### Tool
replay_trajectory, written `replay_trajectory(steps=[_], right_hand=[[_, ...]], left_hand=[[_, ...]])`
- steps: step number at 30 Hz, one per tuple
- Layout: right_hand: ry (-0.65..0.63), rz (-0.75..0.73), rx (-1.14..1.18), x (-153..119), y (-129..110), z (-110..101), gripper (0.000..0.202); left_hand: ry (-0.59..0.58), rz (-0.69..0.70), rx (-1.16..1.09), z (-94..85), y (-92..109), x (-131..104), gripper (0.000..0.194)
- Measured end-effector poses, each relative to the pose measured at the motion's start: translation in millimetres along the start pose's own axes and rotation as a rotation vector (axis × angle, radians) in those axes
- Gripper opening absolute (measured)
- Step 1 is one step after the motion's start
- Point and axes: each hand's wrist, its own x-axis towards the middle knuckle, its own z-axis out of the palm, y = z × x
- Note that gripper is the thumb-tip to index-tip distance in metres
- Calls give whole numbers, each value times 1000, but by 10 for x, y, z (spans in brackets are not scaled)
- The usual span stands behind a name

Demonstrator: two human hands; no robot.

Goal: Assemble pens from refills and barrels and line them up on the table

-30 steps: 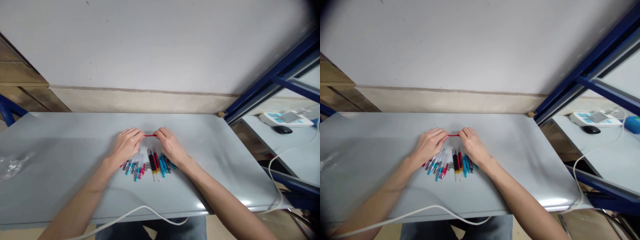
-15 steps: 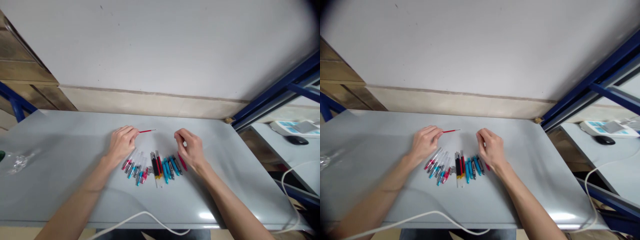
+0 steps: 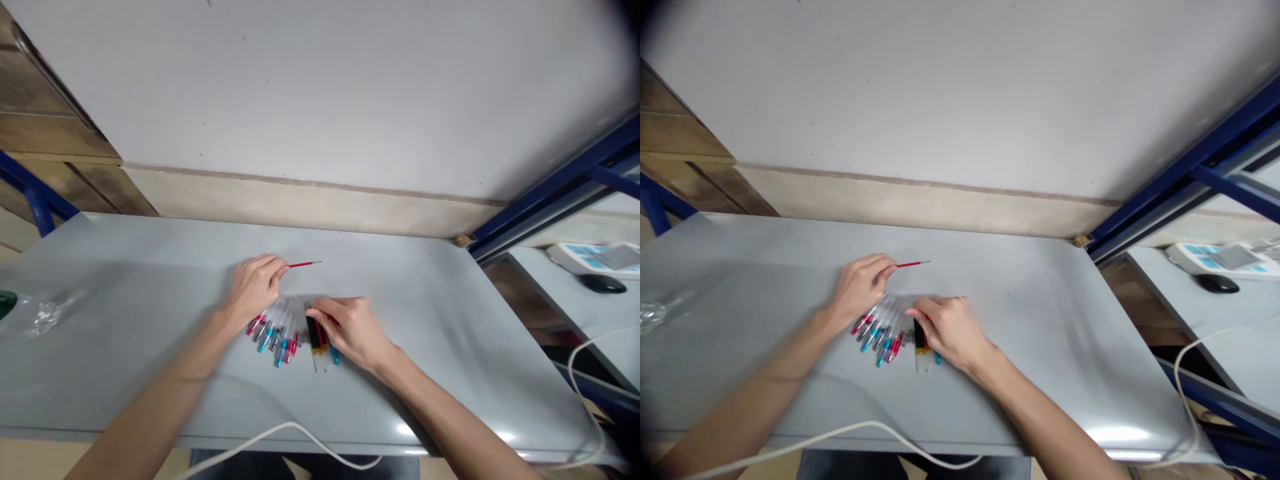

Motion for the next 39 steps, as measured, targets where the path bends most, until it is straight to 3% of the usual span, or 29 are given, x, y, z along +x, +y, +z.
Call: replay_trajectory(steps=[4, 9, 15, 27, 32, 39], right_hand=[[-61, -62, 38, 9, 18, 13, 30], [-63, 23, 107, -8, 16, 37, 18], [6, -60, 193, -3, 71, 67, 24], [-62, -53, 329, 23, 40, 48, 13], [-41, -85, 433, 47, 56, 48, 14], [-124, -45, 428, 43, 36, 34, 17]], left_hand=[[-23, 3, -20, 7, 6, -1, 23], [-22, -3, -24, 6, 14, 0, 23], [-25, -32, -19, 7, 20, 4, 23], [-42, -54, -48, 28, 21, -8, 19], [-52, -70, -55, 32, 15, -13, 21], [-72, -74, -58, 40, 12, -9, 21]])
